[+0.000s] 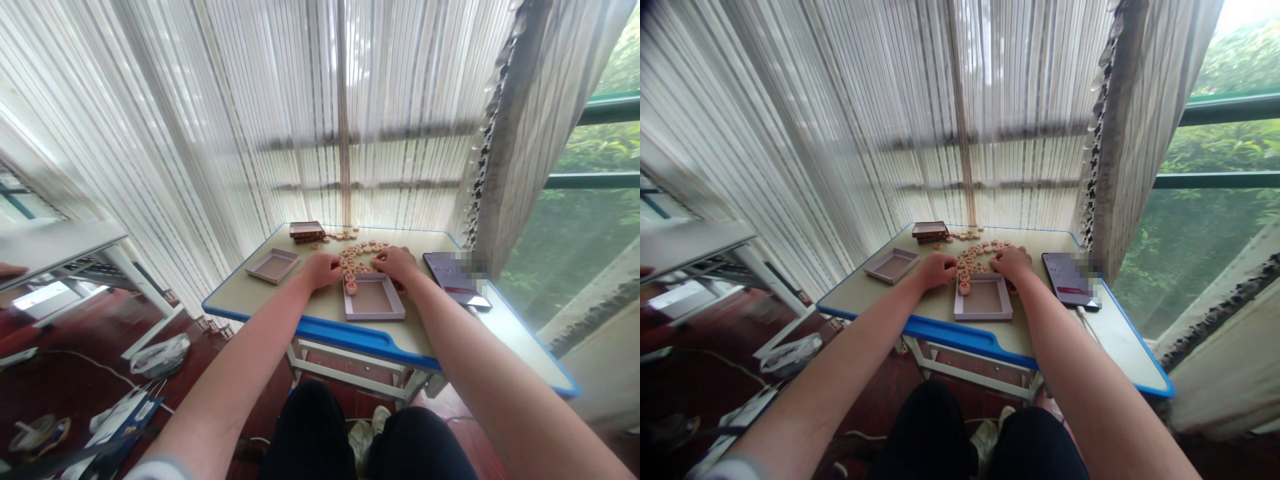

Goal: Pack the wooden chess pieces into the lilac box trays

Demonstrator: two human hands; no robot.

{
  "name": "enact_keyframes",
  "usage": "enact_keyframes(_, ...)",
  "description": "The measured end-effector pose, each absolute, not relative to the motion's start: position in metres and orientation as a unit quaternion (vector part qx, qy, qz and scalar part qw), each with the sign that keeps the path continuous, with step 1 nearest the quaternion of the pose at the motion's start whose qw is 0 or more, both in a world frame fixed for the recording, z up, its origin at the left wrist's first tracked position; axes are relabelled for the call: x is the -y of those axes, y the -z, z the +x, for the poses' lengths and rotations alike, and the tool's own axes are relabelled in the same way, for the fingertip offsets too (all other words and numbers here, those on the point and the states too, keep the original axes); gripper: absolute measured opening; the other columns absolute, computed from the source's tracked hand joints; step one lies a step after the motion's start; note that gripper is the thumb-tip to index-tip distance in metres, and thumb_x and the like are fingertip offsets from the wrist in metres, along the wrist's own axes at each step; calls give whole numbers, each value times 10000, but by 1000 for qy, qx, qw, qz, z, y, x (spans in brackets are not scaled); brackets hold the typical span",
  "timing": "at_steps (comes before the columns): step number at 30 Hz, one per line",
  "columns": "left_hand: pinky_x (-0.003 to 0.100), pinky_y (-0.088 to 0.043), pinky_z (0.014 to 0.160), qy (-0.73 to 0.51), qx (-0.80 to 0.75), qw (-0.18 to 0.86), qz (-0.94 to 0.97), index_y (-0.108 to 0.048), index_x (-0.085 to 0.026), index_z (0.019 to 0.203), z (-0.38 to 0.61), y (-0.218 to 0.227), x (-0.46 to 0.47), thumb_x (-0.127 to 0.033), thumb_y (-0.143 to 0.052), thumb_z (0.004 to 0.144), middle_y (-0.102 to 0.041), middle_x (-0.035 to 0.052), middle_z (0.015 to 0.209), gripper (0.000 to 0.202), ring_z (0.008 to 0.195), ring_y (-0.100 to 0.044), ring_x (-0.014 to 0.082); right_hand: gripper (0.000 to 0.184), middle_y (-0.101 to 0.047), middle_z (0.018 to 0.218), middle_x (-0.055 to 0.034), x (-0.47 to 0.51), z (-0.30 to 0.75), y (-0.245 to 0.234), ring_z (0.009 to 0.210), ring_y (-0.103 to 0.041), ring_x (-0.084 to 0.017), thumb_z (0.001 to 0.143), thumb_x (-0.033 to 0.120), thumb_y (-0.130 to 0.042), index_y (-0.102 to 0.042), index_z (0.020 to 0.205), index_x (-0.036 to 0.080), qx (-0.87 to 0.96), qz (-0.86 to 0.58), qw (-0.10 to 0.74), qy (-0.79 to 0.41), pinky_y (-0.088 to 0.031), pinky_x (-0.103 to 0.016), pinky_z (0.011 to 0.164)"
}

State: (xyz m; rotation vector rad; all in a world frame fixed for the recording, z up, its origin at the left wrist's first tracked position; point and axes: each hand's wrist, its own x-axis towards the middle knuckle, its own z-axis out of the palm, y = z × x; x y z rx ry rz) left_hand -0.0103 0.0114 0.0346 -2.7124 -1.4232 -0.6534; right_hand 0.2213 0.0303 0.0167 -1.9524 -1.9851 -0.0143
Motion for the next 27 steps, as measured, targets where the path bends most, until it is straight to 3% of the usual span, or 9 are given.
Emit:
enact_keyframes(5,235,-347,572,212,458,8,-863,-689,-150,683,-11,-32,-14,-282,-463,734,-652,42,645,267,577,-508,122,389,-615,1078,-129,-26,220,-29,1017,-514,-283,751,458,-531,-712,967,189,692,-690,213,7,-384,-378,877)
enact_keyframes(9,234,-352,577,208,462,10,-862,-693,-151,690,-12,-31,-15,-291,-468,736,-651,40,647,269,579,-507,120,335,-631,1023,-106,-11,216,-48,920,-555,-238,738,452,-570,-718,902,199,751,-619,225,-42,-421,-322,789)
enact_keyframes(14,230,-339,559,210,459,9,-864,-688,-147,680,-12,-31,-15,-286,-464,734,-636,32,622,270,565,-490,115,304,-661,904,-38,14,207,-58,783,-583,-195,666,434,-654,-712,907,259,805,-567,133,-117,-421,-269,662)
enact_keyframes(20,230,-328,557,219,460,15,-860,-682,-149,664,-12,-29,-15,-284,-461,730,-638,28,633,267,565,-477,111,284,-646,907,-40,27,201,-56,711,-574,-171,689,458,-612,-731,843,251,848,-516,56,-104,-400,-255,606)
enact_keyframes(27,234,-303,538,231,456,19,-859,-664,-145,627,-11,-28,-16,-270,-464,715,-616,27,587,252,536,-456,106,308,-670,890,-37,28,204,-58,727,-579,-173,687,446,-625,-727,894,243,842,-519,65,-134,-400,-250,617)
